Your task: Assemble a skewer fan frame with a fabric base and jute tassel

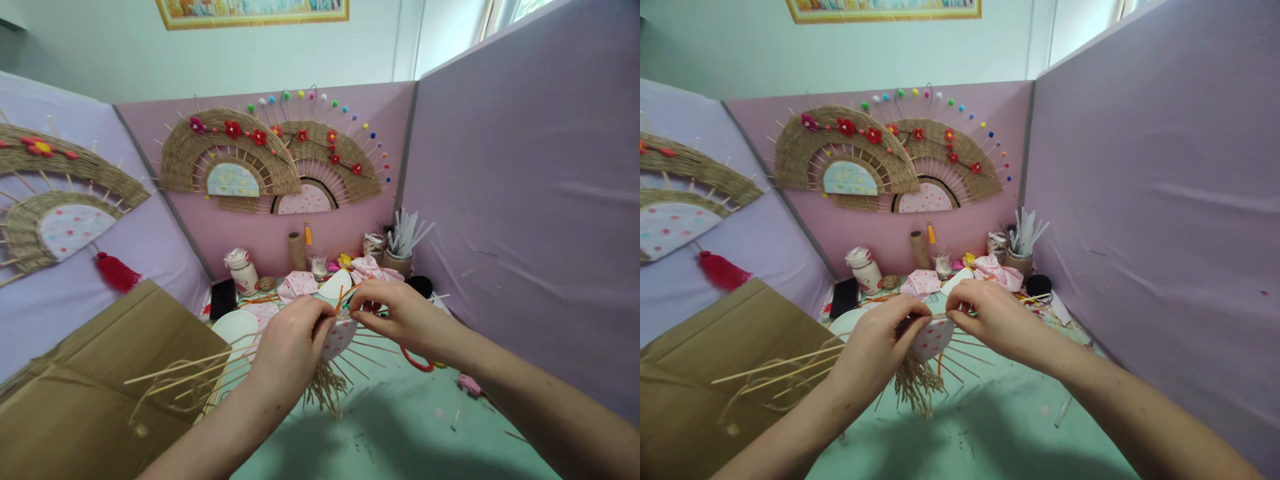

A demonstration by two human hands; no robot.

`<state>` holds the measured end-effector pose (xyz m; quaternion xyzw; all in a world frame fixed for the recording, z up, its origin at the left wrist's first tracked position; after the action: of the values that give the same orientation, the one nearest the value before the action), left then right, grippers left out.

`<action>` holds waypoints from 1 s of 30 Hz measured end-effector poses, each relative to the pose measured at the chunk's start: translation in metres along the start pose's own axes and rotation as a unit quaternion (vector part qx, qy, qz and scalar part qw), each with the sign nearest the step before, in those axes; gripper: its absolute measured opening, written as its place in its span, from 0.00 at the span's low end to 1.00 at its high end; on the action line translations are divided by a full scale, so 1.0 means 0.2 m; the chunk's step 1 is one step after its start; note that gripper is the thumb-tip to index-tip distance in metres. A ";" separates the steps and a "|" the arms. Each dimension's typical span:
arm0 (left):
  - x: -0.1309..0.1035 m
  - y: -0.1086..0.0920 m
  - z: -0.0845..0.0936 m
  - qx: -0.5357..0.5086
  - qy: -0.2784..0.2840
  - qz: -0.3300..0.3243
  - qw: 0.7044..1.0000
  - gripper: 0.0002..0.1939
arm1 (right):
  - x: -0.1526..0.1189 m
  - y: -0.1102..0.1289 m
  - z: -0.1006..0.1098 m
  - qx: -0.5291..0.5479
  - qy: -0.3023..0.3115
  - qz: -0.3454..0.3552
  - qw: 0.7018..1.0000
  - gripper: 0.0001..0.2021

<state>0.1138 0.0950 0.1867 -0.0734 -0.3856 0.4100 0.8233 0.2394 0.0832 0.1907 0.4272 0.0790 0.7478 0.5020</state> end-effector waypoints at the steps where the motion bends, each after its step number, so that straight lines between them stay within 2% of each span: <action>1: 0.00 0.00 0.00 0.001 0.003 0.001 1.000 0.05 | 0.00 0.00 -0.01 -0.003 0.004 -0.002 1.000 0.07; 6: 0.00 0.01 0.00 0.001 -0.005 0.000 1.000 0.05 | 0.02 -0.01 -0.02 -0.003 0.024 -0.008 1.000 0.06; 11: -0.01 0.00 0.01 -0.026 -0.020 -0.023 0.999 0.08 | 0.02 0.02 -0.02 0.011 0.036 0.035 0.999 0.07; 18: -0.02 -0.02 0.02 -0.019 -0.013 -0.062 0.998 0.08 | 0.01 0.02 0.00 0.023 0.021 0.038 0.999 0.07; 24: -0.05 -0.08 0.03 -0.001 -0.026 -0.157 0.987 0.09 | 0.00 0.02 -0.01 0.002 0.024 0.053 0.998 0.06; 30: -0.10 -0.14 0.05 0.071 -0.088 -0.272 0.956 0.11 | -0.02 0.03 -0.02 -0.037 0.010 0.098 0.994 0.07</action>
<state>0.1163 0.0599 0.1940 0.1297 -0.4316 0.2014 0.8697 0.2337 0.0777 0.1896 0.4061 0.0140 0.8003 0.4409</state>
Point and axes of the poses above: each hand's wrist, its own x-axis towards the middle knuckle, its own z-axis out of the back of the hand, y = z × x, the point moved 9 cm from there along x, towards the middle knuckle, and after that the axes turned 15 degrees about -y, right-handed, at the moved point
